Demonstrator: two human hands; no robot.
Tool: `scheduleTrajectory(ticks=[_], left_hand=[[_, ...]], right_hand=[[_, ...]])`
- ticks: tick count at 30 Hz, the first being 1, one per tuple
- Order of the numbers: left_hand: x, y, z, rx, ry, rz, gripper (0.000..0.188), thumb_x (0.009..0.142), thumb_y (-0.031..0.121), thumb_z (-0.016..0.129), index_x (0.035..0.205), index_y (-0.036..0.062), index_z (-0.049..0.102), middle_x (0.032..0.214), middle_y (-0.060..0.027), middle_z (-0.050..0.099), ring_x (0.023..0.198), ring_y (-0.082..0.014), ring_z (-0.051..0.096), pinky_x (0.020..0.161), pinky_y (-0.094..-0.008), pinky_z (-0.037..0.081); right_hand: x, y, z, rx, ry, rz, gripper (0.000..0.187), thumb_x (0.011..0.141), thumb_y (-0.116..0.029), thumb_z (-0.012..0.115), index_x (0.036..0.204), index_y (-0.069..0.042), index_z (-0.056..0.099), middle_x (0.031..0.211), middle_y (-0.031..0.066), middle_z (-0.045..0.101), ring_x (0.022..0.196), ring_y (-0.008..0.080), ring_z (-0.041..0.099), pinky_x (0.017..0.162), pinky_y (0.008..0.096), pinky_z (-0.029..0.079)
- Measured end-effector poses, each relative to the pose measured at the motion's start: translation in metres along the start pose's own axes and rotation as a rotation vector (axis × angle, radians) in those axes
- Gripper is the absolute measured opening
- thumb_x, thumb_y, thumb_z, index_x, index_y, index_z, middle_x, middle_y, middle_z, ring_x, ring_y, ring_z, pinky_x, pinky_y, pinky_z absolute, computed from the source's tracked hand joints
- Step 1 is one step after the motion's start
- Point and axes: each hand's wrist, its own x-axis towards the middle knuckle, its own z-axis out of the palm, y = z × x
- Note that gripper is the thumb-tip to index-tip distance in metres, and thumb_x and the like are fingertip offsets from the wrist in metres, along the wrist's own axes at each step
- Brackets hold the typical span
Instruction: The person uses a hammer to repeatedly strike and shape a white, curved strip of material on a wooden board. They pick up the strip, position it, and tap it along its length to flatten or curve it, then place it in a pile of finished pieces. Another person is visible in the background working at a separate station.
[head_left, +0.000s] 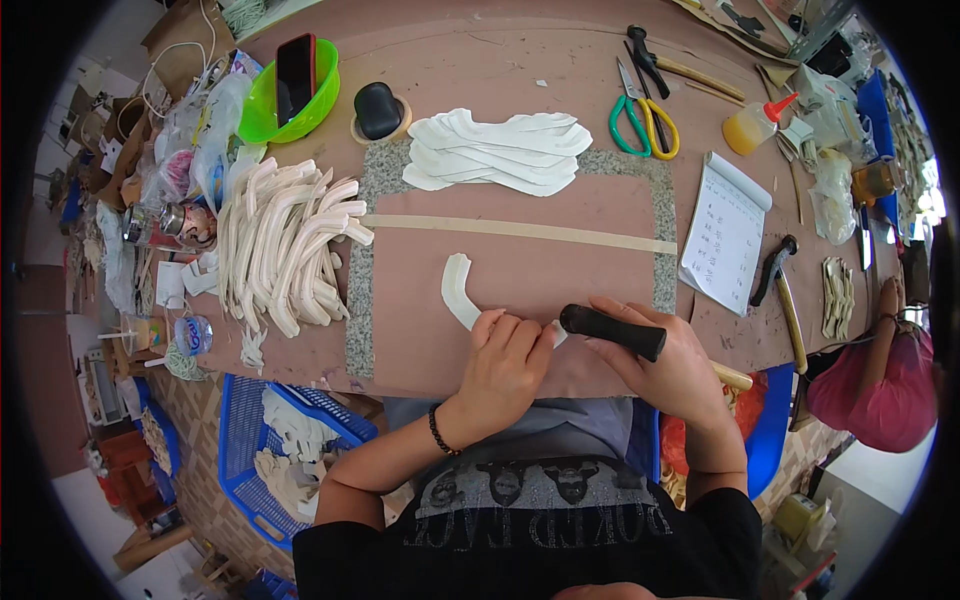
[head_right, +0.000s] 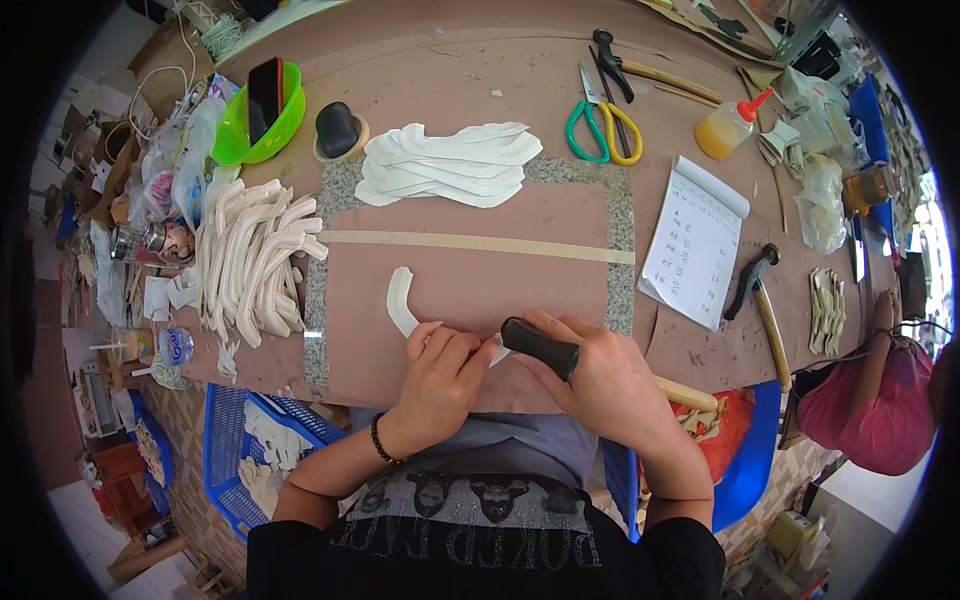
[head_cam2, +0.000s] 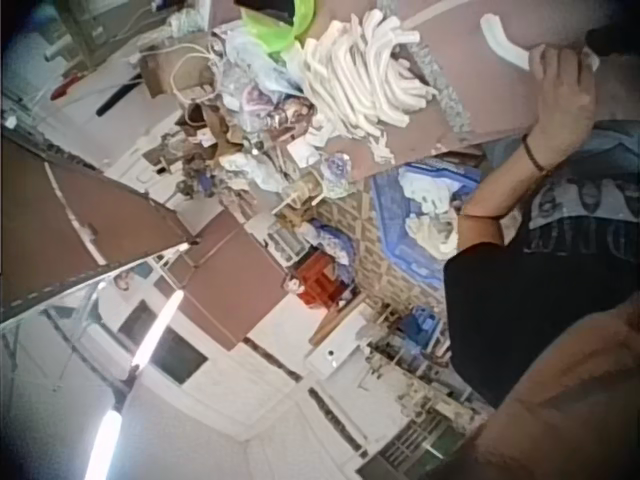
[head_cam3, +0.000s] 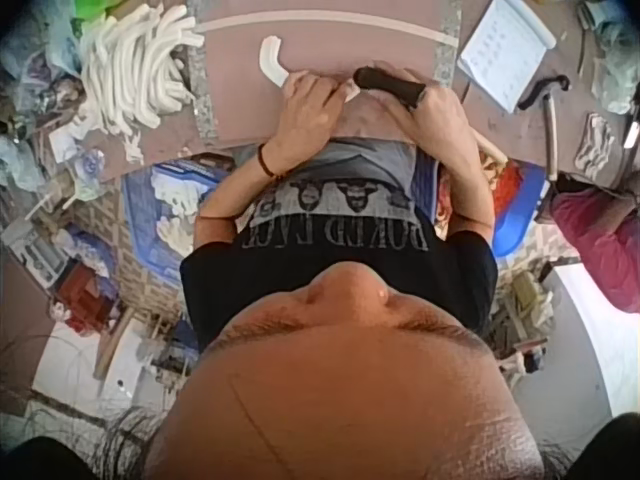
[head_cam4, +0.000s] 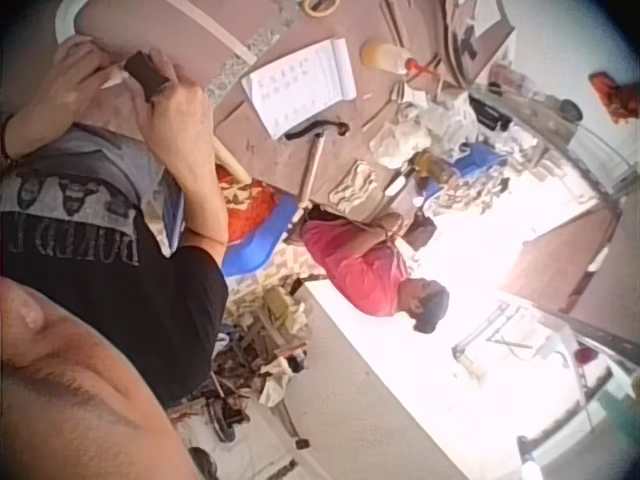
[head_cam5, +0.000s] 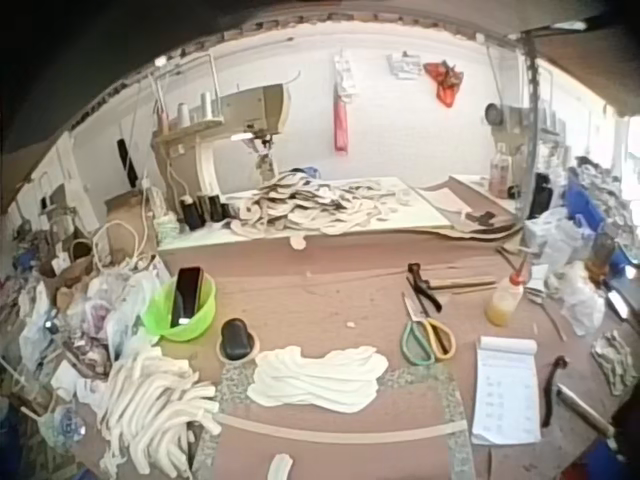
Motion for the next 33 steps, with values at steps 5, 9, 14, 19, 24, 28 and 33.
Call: scheduleTrajectory(ticks=[5,9,14,19,24,28,33], left_hand=[[0.002,-0.002,-0.002,0.036,-0.045,0.064,0.03,0.084,0.008,0.065,0.111,-0.0043,0.07,0.096,-0.0089,0.06,0.094,-0.0244,0.059,0.102,-0.0463,0.04],[0.003,0.002,-0.008,0.102,-0.106,0.094,0.03,0.085,0.008,0.064,0.111,-0.0044,0.07,0.1,-0.0097,0.06,0.095,-0.0239,0.059,0.101,-0.0472,0.04],[0.0,-0.004,-0.015,0.051,-0.103,0.079,0.032,0.084,0.009,0.063,0.112,-0.0052,0.069,0.101,-0.0097,0.06,0.096,-0.0245,0.059,0.1,-0.0462,0.04],[-0.007,-0.016,-0.02,-0.006,-0.138,0.121,0.031,0.084,0.009,0.064,0.111,-0.005,0.069,0.1,-0.0091,0.06,0.096,-0.0247,0.058,0.098,-0.044,0.039],[-0.007,-0.029,-0.02,-0.092,-0.097,0.154,0.03,0.084,0.009,0.065,0.109,-0.005,0.069,0.099,-0.0081,0.06,0.097,-0.0236,0.057,0.091,-0.0419,0.042],[-0.007,-0.04,-0.025,-0.085,-0.158,0.275,0.027,0.083,0.009,0.065,0.107,-0.0041,0.07,0.098,-0.0076,0.06,0.096,-0.0234,0.057,0.087,-0.0391,0.044],[0.004,-0.054,-0.038,-0.25,-0.287,0.266,0.023,0.084,0.009,0.066,0.103,-0.0028,0.07,0.097,-0.0079,0.06,0.095,-0.0247,0.057,0.084,-0.038,0.047]], right_hand=[[0.005,-0.014,-0.005,0.005,0.002,-0.001,0.045,0.087,-0.017,0.077,0.129,-0.004,0.067,0.099,0.0186,0.072,0.083,0.0414,0.07,0.072,0.0456,0.056],[0.007,-0.002,0.003,-0.088,-0.021,-0.017,0.048,0.087,-0.014,0.077,0.132,-0.006,0.066,0.101,0.0186,0.071,0.082,0.0403,0.07,0.071,0.0453,0.056],[0.004,-0.016,-0.002,0.07,0.035,-0.052,0.05,0.085,-0.008,0.076,0.133,-0.006,0.065,0.097,0.0174,0.07,0.08,0.0407,0.069,0.07,0.046,0.056],[0.01,-0.004,0.003,-0.105,-0.045,-0.022,0.052,0.085,-0.01,0.076,0.135,-0.006,0.064,0.097,0.0177,0.07,0.081,0.0409,0.07,0.071,0.0459,0.056],[0.008,-0.008,0.005,-0.001,-0.062,-0.112,0.053,0.084,-0.011,0.077,0.135,-0.006,0.064,0.102,0.0184,0.071,0.082,0.0412,0.07,0.071,0.0458,0.056],[0.009,-0.013,0.004,-0.082,-0.093,-0.08,0.054,0.083,-0.009,0.075,0.135,-0.006,0.063,0.104,0.0159,0.07,0.08,0.0402,0.07,0.069,0.0457,0.056],[0.008,-0.012,0.011,-0.107,-0.151,-0.225,0.059,0.081,-0.008,0.075,0.138,-0.005,0.06,0.092,0.0136,0.067,0.074,0.0377,0.068,0.064,0.045,0.056]])
